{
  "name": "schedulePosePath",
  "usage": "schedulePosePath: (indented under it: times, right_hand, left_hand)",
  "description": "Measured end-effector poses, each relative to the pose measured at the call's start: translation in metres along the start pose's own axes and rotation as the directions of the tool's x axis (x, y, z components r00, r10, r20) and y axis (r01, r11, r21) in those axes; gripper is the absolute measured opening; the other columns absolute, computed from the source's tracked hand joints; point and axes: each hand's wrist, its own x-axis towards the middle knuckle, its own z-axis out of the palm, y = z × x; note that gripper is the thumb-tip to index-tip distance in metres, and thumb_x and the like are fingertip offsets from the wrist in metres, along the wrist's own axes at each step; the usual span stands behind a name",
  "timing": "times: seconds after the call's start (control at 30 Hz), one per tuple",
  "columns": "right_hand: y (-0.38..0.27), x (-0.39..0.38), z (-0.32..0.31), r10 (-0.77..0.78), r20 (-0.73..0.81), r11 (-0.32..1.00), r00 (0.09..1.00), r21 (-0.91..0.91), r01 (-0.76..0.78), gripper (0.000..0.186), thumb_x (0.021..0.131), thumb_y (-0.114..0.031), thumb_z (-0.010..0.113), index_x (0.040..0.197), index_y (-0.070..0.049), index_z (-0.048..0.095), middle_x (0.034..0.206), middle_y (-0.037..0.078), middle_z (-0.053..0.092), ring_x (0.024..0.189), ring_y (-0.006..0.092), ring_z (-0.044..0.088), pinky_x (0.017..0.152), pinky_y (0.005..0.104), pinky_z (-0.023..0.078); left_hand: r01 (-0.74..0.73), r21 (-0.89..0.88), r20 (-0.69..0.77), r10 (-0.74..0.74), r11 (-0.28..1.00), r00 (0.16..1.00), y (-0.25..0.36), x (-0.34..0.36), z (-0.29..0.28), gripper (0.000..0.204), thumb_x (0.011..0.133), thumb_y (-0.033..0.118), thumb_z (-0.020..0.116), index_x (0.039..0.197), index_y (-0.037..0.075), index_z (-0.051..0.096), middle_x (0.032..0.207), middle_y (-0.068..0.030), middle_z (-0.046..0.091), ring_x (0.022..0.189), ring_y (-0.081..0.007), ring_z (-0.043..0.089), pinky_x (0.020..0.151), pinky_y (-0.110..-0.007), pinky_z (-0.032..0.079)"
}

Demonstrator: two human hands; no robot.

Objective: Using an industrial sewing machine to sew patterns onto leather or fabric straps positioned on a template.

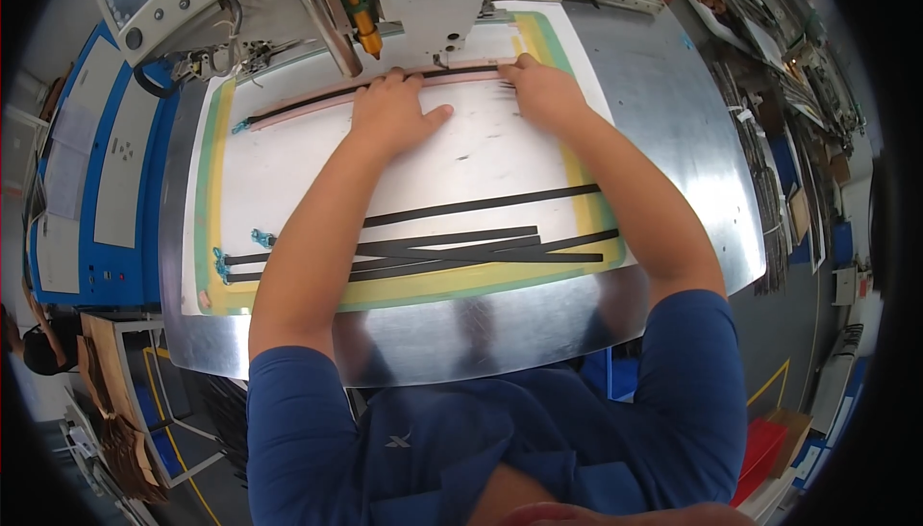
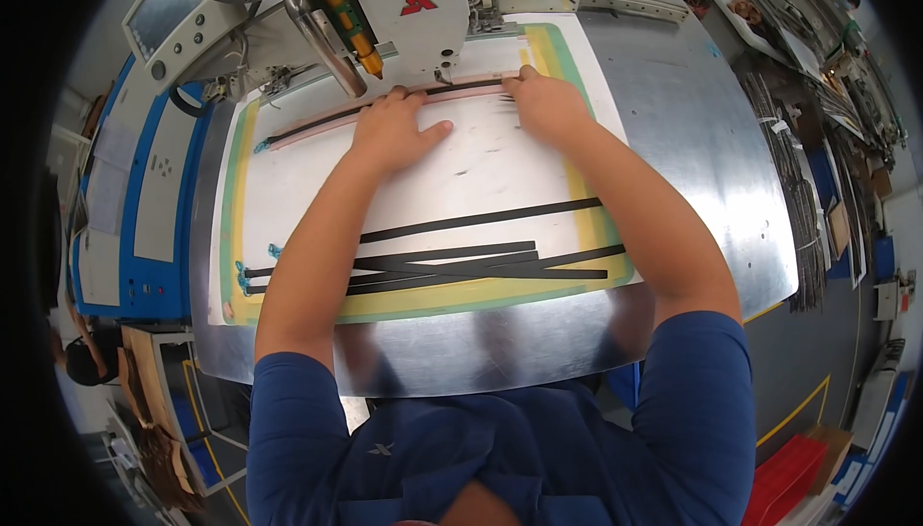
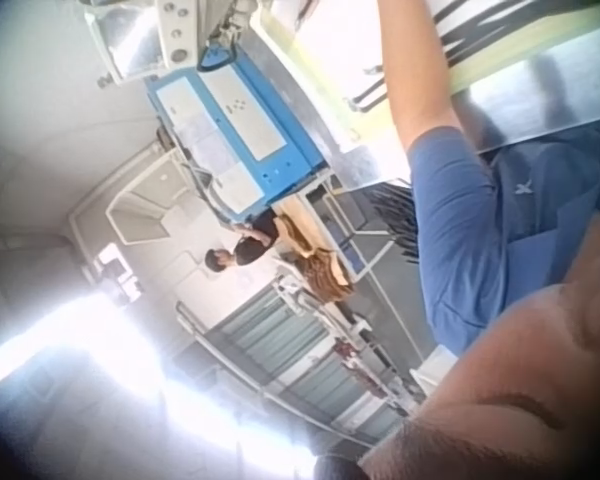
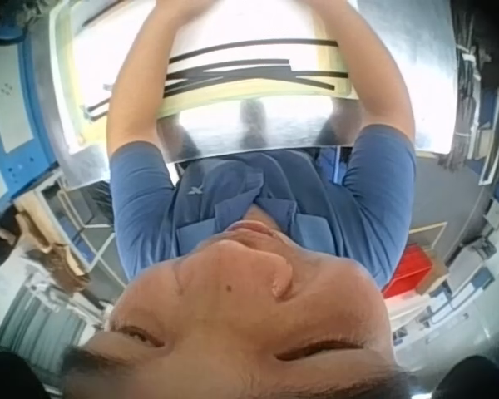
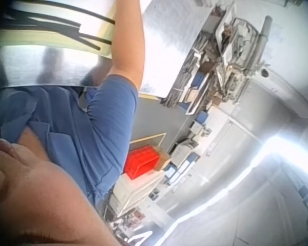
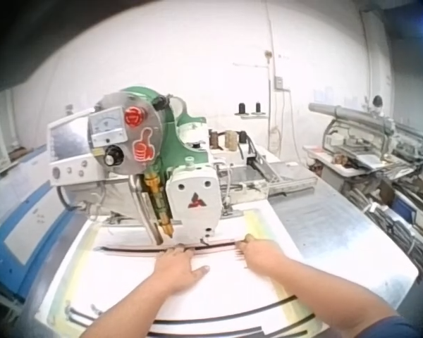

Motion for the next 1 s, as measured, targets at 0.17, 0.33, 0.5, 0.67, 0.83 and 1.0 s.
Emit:
schedulePosePath:
  times: [0.17,0.33,0.5,0.67,0.83,1.0]
  right_hand:
    - [-0.016,0.003,-0.001,-0.026,-0.021,0.999,0.999,0.019,0.027,0.045,0.095,-0.003,0.055,0.139,-0.011,0.063,0.125,0.013,0.064,0.110,0.0319,0.071,0.090,0.0440,0.060]
    - [-0.019,0.004,-0.002,-0.060,-0.049,0.996,0.997,0.065,0.063,0.043,0.095,-0.005,0.055,0.137,-0.010,0.065,0.124,0.013,0.064,0.109,0.0321,0.072,0.089,0.0443,0.060]
    - [-0.012,0.004,0.000,-0.090,-0.068,0.991,0.994,0.092,0.096,0.042,0.094,-0.005,0.055,0.134,-0.010,0.067,0.123,0.013,0.065,0.108,0.0325,0.072,0.088,0.0445,0.060]
    - [-0.005,0.001,0.002,-0.124,-0.092,0.984,0.988,0.120,0.134,0.042,0.094,-0.005,0.054,0.133,-0.011,0.067,0.122,0.012,0.066,0.108,0.0320,0.072,0.088,0.0442,0.059]
    - [0.011,-0.006,0.000,-0.070,-0.123,0.980,0.990,0.178,0.092,0.041,0.094,-0.005,0.054,0.131,-0.012,0.069,0.119,0.011,0.066,0.106,0.0315,0.071,0.090,0.0445,0.058]
    - [0.023,-0.007,0.013,-0.092,-0.167,0.971,0.982,0.205,0.126,0.037,0.094,-0.006,0.058,0.128,-0.014,0.071,0.119,0.009,0.067,0.104,0.0314,0.070,0.090,0.0427,0.057]
  left_hand:
    - [-0.089,-0.025,-0.117,0.085,0.996,0.989,0.005,-0.003,0.008,0.071,0.091,0.061,0.067,0.141,0.011,0.066,0.143,-0.0184,0.059,0.135,-0.0365,0.055,0.114,-0.049,0.042]
    - [-0.056,-0.048,-0.086,0.051,0.997,0.995,0.018,0.000,0.002,0.072,0.089,0.061,0.068,0.141,0.011,0.066,0.147,-0.0157,0.058,0.137,-0.0335,0.053,0.114,-0.050,0.040]
    - [-0.081,-0.022,-0.051,0.080,0.996,0.995,0.031,0.015,0.008,0.071,0.089,0.062,0.068,0.139,0.011,0.067,0.143,-0.0162,0.061,0.132,-0.0338,0.057,0.112,-0.048,0.042]
    - [-0.108,-0.019,-0.091,0.106,0.994,0.990,0.043,0.015,0.005,0.074,0.088,0.065,0.067,0.139,0.011,0.068,0.137,-0.0186,0.064,0.128,-0.0394,0.060,0.111,-0.046,0.045]
    - [-0.068,0.047,-0.030,0.070,0.997,0.997,0.057,0.012,-0.009,0.079,0.088,0.070,0.065,0.148,0.018,0.062,0.142,-0.0177,0.061,0.131,-0.0389,0.058,0.112,-0.047,0.043]
    - [-0.037,0.080,0.046,0.033,0.996,0.998,0.069,0.014,-0.017,0.082,0.089,0.072,0.063,0.153,0.022,0.057,0.145,-0.0169,0.059,0.135,-0.0375,0.056,0.114,-0.049,0.040]
